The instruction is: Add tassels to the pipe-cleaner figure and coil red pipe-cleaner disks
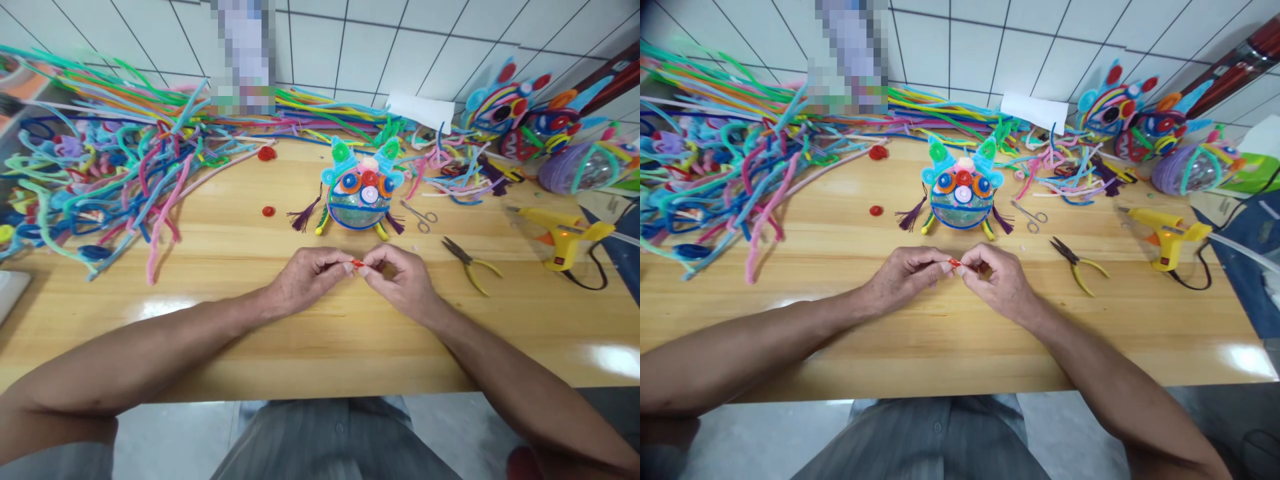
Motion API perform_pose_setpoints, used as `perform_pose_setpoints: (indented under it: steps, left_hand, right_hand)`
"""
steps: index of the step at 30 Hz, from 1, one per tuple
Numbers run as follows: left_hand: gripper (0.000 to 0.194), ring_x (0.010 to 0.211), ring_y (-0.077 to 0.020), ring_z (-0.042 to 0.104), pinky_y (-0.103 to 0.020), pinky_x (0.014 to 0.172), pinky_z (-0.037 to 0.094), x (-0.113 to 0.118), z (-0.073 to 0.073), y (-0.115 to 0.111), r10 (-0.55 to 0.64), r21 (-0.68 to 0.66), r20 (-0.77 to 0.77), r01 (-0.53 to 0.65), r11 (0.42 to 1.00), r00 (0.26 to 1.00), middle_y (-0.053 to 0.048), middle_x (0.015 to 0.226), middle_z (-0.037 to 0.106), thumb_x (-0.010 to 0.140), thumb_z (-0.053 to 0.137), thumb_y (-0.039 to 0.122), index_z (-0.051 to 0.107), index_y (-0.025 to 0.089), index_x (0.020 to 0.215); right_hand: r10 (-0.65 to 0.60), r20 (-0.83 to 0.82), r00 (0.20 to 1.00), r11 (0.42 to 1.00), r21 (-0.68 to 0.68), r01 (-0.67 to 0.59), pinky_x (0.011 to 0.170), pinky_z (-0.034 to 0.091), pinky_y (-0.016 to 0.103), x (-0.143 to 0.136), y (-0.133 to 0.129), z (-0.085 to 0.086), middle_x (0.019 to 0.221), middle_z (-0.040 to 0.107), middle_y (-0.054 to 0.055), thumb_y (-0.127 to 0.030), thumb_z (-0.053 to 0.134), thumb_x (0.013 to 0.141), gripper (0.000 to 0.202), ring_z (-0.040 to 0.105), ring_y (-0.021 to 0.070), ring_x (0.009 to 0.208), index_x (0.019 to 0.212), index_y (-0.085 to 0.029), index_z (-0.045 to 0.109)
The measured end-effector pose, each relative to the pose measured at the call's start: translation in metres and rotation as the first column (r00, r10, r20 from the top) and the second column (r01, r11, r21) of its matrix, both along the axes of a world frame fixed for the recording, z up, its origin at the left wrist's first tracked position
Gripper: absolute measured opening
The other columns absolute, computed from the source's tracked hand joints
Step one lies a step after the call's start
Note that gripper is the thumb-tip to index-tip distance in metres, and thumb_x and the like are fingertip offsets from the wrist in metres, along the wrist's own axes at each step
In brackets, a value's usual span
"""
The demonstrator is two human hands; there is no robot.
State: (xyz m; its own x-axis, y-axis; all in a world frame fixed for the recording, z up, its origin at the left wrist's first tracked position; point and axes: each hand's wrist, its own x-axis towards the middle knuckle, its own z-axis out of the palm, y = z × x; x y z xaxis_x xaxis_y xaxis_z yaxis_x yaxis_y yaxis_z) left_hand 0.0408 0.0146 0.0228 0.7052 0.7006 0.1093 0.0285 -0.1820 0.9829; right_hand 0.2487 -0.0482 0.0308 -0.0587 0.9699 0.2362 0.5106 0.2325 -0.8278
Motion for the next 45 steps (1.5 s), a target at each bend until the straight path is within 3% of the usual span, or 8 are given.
perform_pose_setpoints:
  steps: [23,34,45]
  left_hand:
    - [0.030,0.065,-0.0105,0.060,-0.022,0.061,0.048,0.001,0.001,0.000,0.016,0.034,0.003,-0.016,0.999,1.000,-0.004,0.080,0.076,0.101,0.064,0.040,0.081,0.014,0.100]
    - [0.028,0.064,-0.0105,0.057,-0.021,0.061,0.045,-0.001,0.001,0.000,0.006,0.042,-0.031,-0.005,0.999,0.999,-0.003,0.079,0.074,0.101,0.062,0.035,0.080,0.014,0.103]
    - [0.028,0.068,-0.0107,0.062,-0.022,0.066,0.052,-0.002,0.002,0.002,-0.035,-0.085,0.017,0.037,0.996,0.999,-0.007,0.092,0.079,0.101,0.062,0.033,0.081,0.013,0.104]
  right_hand:
    - [-0.022,-0.009,1.000,0.999,-0.044,0.022,0.056,0.045,0.025,-0.001,-0.001,-0.005,0.069,0.066,-0.001,-0.025,0.067,0.089,0.010,0.059,0.0126,0.062,0.080,-0.022,0.062]
    - [-0.036,0.003,0.999,0.999,0.006,0.036,0.059,0.048,0.026,-0.002,-0.002,-0.007,0.070,0.068,-0.001,-0.021,0.066,0.089,0.009,0.061,0.0127,0.063,0.081,-0.022,0.063]
    - [-0.007,0.001,1.000,0.998,0.061,0.007,0.059,0.046,0.024,0.002,-0.002,-0.011,0.071,0.066,-0.002,-0.018,0.067,0.090,0.009,0.059,0.0118,0.063,0.083,-0.022,0.064]
